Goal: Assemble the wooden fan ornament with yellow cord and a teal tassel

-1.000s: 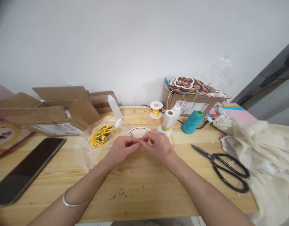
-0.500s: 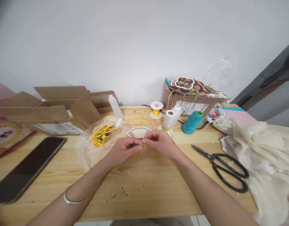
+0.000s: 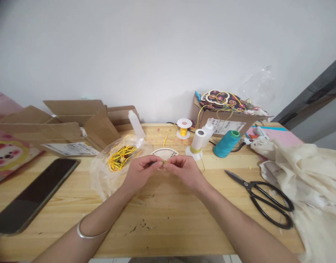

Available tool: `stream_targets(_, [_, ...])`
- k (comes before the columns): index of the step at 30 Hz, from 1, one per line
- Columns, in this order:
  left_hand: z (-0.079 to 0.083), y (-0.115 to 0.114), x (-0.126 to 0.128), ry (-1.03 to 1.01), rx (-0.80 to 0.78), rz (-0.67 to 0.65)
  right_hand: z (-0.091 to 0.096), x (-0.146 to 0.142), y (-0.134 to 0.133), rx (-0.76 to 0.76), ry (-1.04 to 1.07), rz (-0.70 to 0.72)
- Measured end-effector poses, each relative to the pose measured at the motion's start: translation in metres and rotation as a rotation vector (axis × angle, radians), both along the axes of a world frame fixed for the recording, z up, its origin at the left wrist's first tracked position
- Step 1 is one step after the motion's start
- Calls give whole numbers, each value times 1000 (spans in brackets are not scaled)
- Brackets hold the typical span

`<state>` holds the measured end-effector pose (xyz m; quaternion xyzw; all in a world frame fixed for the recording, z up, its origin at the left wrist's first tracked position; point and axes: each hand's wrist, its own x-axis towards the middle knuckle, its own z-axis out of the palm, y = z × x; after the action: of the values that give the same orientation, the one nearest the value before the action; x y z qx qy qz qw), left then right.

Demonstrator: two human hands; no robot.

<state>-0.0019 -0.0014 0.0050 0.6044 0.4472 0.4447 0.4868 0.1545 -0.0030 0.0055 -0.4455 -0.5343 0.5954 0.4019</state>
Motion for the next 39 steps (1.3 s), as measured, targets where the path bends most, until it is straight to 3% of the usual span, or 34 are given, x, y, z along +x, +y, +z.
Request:
stream_targets(4, [-1,-1,1,-50,-61,-4,-1,1,1,43,-43,28])
stream_targets(7, [-3,1,0,-116,-107,-7,-1,4,4,171,-239,58])
stream_targets(10, [-4,4,-2,-187,-112,-3,3,6,5,415,-443,-97])
stream_targets(13, [-4,6,-2,-178,-82,10,8,4,1,597,-473,-228])
stream_targets(20, [0,1,2,-41,-71,-15,2,0,0,643,-482,-238])
stream_targets(26, [0,2,2,-115,-245,-30,0,17,13,950,-754,-243])
stream_targets(32, [0,3,1,-244,-272,-47,11,10,-2,899,-549,-269])
stream_targets(39, [-1,3,1,-234,-250,-39,1,-7,-9,597,-505,-174])
